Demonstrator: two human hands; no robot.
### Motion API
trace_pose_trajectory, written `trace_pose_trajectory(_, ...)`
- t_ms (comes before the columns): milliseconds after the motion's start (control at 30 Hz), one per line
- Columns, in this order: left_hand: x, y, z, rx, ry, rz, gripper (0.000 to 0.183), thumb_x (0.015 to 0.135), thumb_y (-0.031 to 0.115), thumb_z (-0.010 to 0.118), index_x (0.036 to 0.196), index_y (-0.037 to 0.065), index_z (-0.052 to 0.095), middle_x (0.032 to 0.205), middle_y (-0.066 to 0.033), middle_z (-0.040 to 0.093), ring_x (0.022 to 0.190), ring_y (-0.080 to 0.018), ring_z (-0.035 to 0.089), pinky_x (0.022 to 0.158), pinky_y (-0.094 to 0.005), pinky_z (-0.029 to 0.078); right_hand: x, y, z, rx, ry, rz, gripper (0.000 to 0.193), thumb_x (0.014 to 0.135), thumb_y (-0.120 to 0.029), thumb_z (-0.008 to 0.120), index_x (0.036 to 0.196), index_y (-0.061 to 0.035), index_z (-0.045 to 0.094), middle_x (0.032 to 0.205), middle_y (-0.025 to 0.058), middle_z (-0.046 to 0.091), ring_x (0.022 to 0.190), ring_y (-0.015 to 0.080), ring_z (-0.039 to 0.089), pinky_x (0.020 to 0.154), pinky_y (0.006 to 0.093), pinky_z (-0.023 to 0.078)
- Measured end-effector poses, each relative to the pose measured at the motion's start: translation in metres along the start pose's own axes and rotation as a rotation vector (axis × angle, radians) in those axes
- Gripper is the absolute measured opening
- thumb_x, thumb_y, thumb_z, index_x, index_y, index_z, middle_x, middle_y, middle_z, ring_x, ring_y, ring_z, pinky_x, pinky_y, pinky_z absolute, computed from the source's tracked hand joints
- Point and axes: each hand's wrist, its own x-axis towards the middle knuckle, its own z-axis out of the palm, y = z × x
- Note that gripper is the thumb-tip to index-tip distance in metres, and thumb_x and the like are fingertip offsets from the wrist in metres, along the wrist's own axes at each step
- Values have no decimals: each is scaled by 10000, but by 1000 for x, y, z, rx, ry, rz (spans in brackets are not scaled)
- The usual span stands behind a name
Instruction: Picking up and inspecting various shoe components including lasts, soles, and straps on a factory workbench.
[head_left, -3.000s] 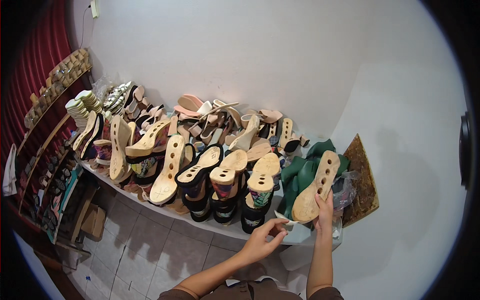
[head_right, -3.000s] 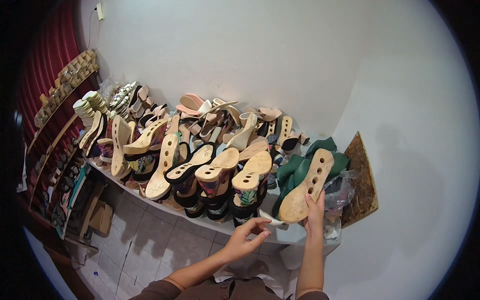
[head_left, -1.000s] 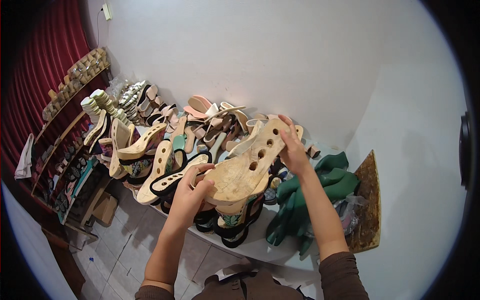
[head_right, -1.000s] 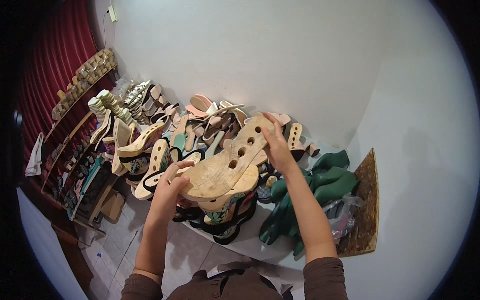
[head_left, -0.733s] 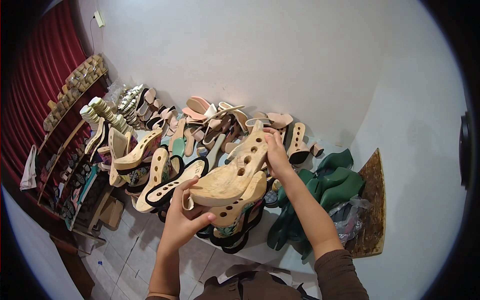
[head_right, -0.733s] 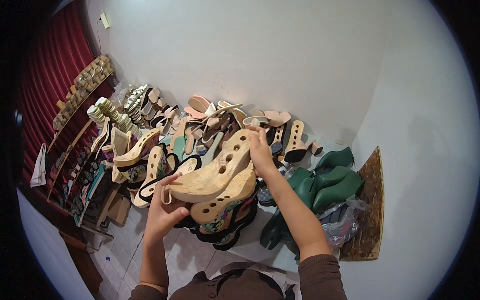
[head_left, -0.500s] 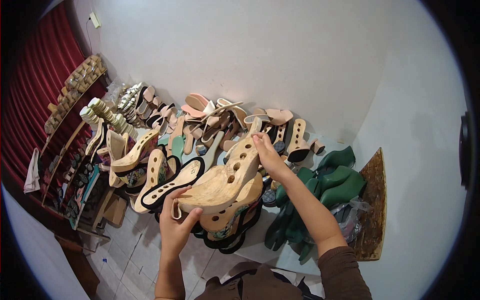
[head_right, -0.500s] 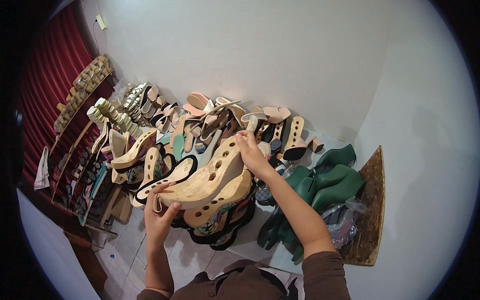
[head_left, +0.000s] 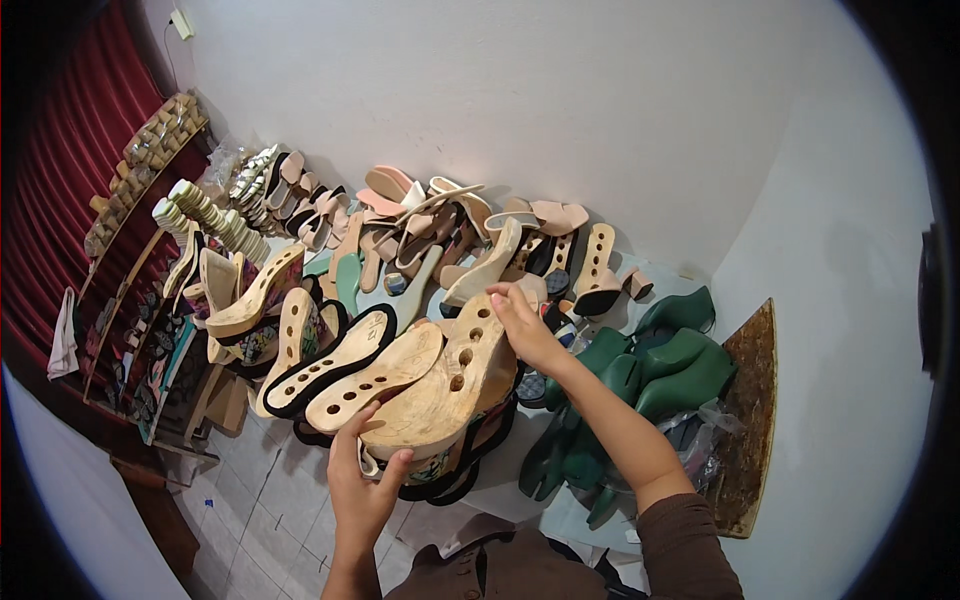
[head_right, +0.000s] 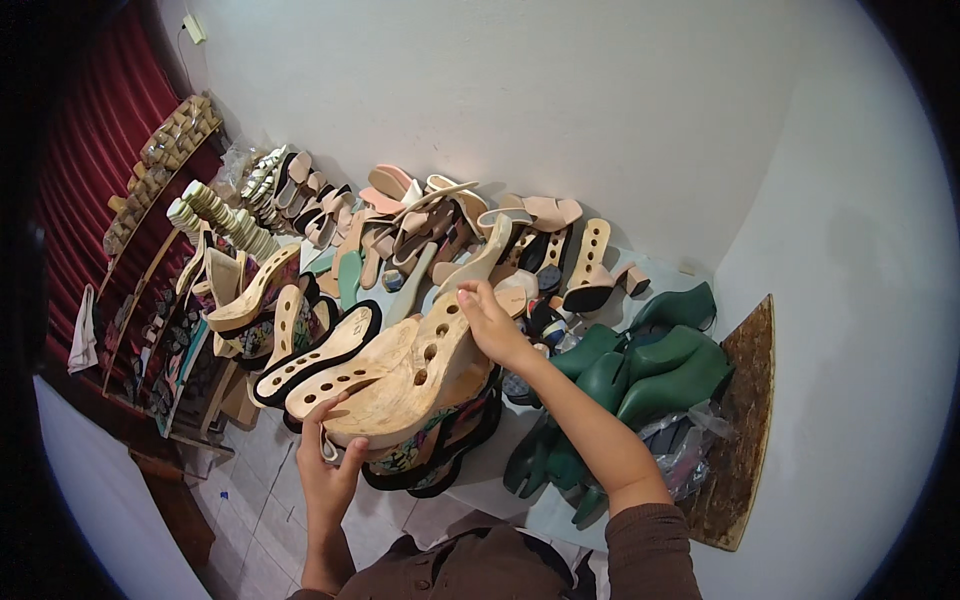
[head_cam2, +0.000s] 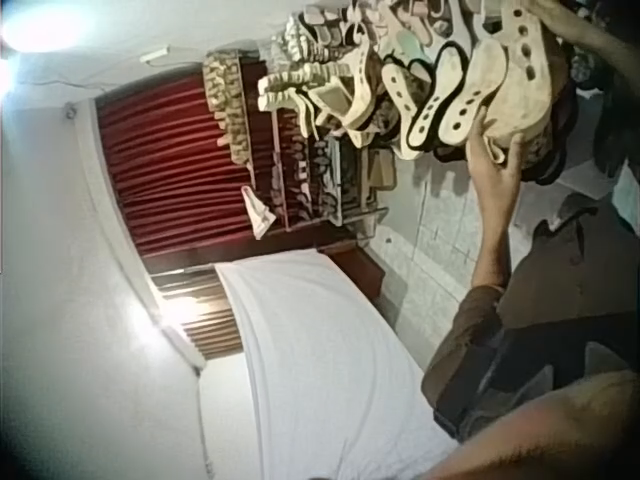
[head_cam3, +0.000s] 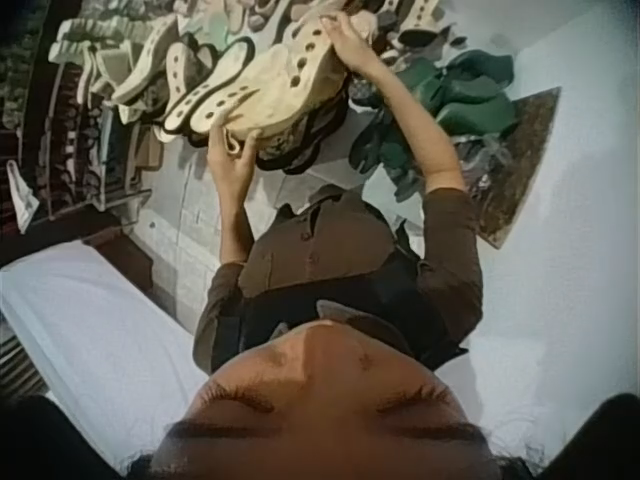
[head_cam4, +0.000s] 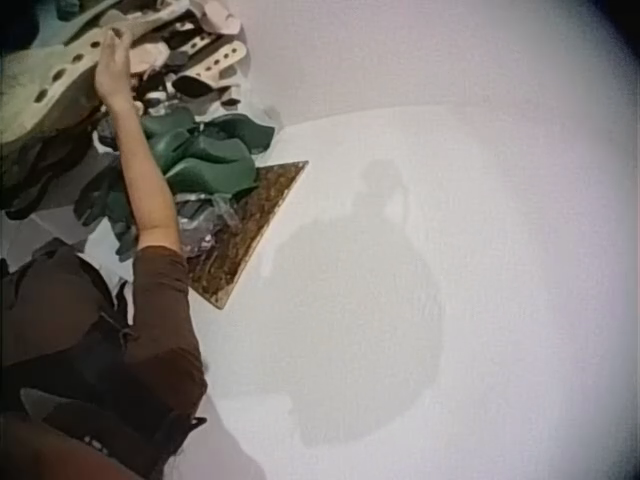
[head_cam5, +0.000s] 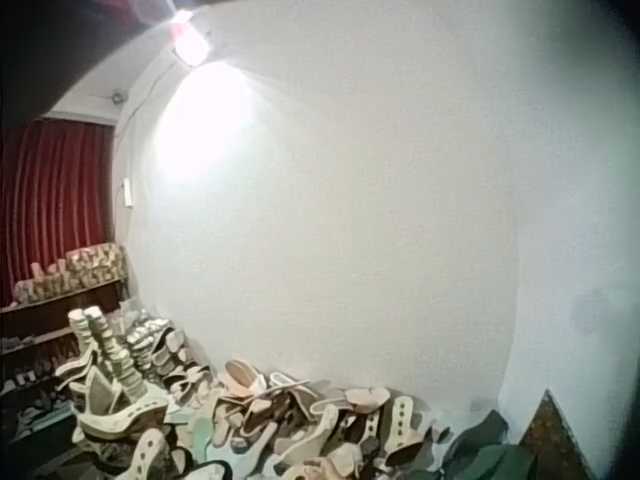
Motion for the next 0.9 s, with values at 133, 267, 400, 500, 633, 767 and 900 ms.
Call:
trace_pose_trajectory(133, -5, 2, 0, 125, -2, -55, 579, 692, 218, 725, 1170, 1, 481, 1098, -192, 559, 1026, -307, 531, 877, -371, 409, -1, -1, 4, 67, -51, 1, 421, 962, -355, 359, 1226, -28, 377, 1168, 118, 465, 1105, 166, 424, 949, 282, 317)
trace_pose_trajectory(267, -3, 7, 5, 99, 36, -55, 649, 665, 215, 751, 1195, -9, 450, 1076, -205, 557, 998, -319, 551, 852, -367, 431, 1, 3, 5, 136, -18, 16, 412, 965, -354, 338, 1241, -52, 386, 1186, 91, 437, 1144, 157, 371, 983, 276, 262)
trace_pose_trajectory(400, -4, -1, 7, 46, 37, -94, 698, 643, 218, 784, 1196, -17, 429, 1049, -207, 565, 950, -323, 578, 808, -356, 460, 4, 10, 9, 150, -35, 13, 407, 964, -340, 340, 1251, -54, 381, 1200, 84, 428, 1156, 154, 360, 993, 274, 252)
trace_pose_trajectory(500, -5, -2, 7, 43, 36, -66, 694, 647, 231, 788, 1187, -18, 431, 1039, -200, 572, 942, -315, 583, 802, -348, 464, 3, 11, 11, 107, -37, -4, 401, 963, -327, 340, 1249, -48, 381, 1208, 84, 427, 1163, 152, 358, 998, 275, 251)
trace_pose_trajectory(633, -8, -4, 6, 74, 40, -3, 705, 640, 252, 795, 1184, -17, 436, 1054, -203, 564, 944, -312, 582, 805, -350, 463, 1, 13, 11, 124, -30, -60, 399, 959, -304, 373, 1244, -25, 369, 1215, 106, 431, 1149, 181, 389, 985, 284, 276)
trace_pose_trajectory(767, -9, -9, 10, 48, 11, 9, 830, 621, 249, 809, 1261, 8, 339, 1118, -205, 526, 1014, -300, 540, 858, -350, 436, -1, 16, 8, 35, -4, -101, 433, 955, -318, 382, 1267, -20, 349, 1248, 117, 413, 1167, 188, 379, 993, 288, 270)
trace_pose_trajectory(900, -13, -8, 22, -234, -12, -141, 976, 596, 160, 824, 1335, 64, 193, 1200, -200, 453, 1110, -278, 475, 930, -357, 397, -2, 25, 7, 75, -10, -24, 520, 951, -394, 359, 1288, 2, 338, 1264, 133, 409, 1180, 185, 361, 1001, 282, 260)
